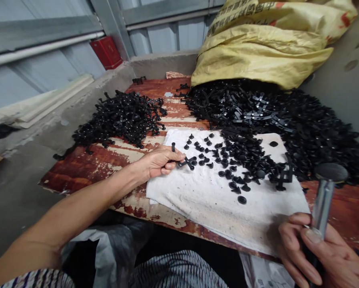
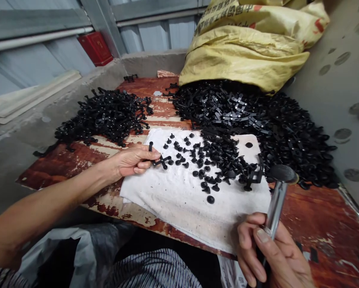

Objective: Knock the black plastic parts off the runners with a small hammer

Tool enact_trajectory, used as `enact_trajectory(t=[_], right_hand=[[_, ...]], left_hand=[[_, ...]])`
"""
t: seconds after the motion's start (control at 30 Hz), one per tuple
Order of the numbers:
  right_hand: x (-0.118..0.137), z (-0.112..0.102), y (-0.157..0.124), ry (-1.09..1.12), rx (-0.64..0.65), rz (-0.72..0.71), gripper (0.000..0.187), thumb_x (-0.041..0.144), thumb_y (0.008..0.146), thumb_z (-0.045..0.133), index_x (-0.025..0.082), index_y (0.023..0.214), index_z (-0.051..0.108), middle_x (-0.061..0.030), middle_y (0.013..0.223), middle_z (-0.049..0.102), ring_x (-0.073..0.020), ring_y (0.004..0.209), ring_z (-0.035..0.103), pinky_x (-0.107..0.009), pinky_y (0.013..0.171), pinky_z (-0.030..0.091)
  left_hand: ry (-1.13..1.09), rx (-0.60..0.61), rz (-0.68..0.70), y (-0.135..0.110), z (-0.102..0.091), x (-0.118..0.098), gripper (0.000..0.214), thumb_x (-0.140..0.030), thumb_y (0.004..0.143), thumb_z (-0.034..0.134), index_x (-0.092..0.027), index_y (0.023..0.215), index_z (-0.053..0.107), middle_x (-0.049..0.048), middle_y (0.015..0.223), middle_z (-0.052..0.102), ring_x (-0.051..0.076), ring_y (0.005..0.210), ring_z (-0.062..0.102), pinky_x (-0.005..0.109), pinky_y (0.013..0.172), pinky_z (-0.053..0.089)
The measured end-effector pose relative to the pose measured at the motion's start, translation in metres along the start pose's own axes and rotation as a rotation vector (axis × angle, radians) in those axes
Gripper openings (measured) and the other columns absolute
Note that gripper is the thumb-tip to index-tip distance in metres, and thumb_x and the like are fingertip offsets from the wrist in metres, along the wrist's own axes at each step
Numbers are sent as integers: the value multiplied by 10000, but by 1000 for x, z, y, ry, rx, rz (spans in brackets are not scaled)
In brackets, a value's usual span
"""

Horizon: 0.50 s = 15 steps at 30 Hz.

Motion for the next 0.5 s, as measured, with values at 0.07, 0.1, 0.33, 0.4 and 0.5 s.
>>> enact_trajectory(t=[0.07,0.1,0.33,0.4,0.5], right_hand=[[0,0,0,-5,9,1,239,383,665,836,250,833,730,-9,577,527,-38,297,305,-178,238,308],[0,0,0,-6,17,6,246,388,661,837,251,834,730,-7,574,527,-39,293,306,-181,236,308],[-4,-5,4,0,-2,47,269,384,639,847,252,841,726,-7,588,513,-47,291,308,-199,235,299],[-5,-6,5,5,-2,54,275,389,633,849,252,835,722,-5,586,507,-45,291,299,-198,231,291],[-6,-7,6,13,5,59,267,398,640,842,256,829,719,0,578,497,-44,291,290,-196,226,291]], left_hand=[[7,0,2,0,0,0,170,-41,787,687,-85,632,636,43,591,618,-25,329,304,111,291,165],[7,-2,3,0,1,0,178,-43,795,680,-85,627,636,41,592,615,-25,329,304,111,291,167],[10,-31,9,-1,3,-1,206,-41,789,692,-102,600,637,33,568,592,-30,327,291,112,296,150],[5,-23,9,0,3,-1,200,-33,775,698,-101,597,636,33,559,595,-27,323,293,115,292,152],[-6,6,6,0,3,-1,193,-38,760,699,-102,590,633,33,553,610,-25,320,295,114,286,152]])
Point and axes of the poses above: each hand's wrist, its own y-axis towards the middle knuckle, its own z-axis out of the palm, x = y × z, the point moved 2 cm from there along y, towards the middle knuckle
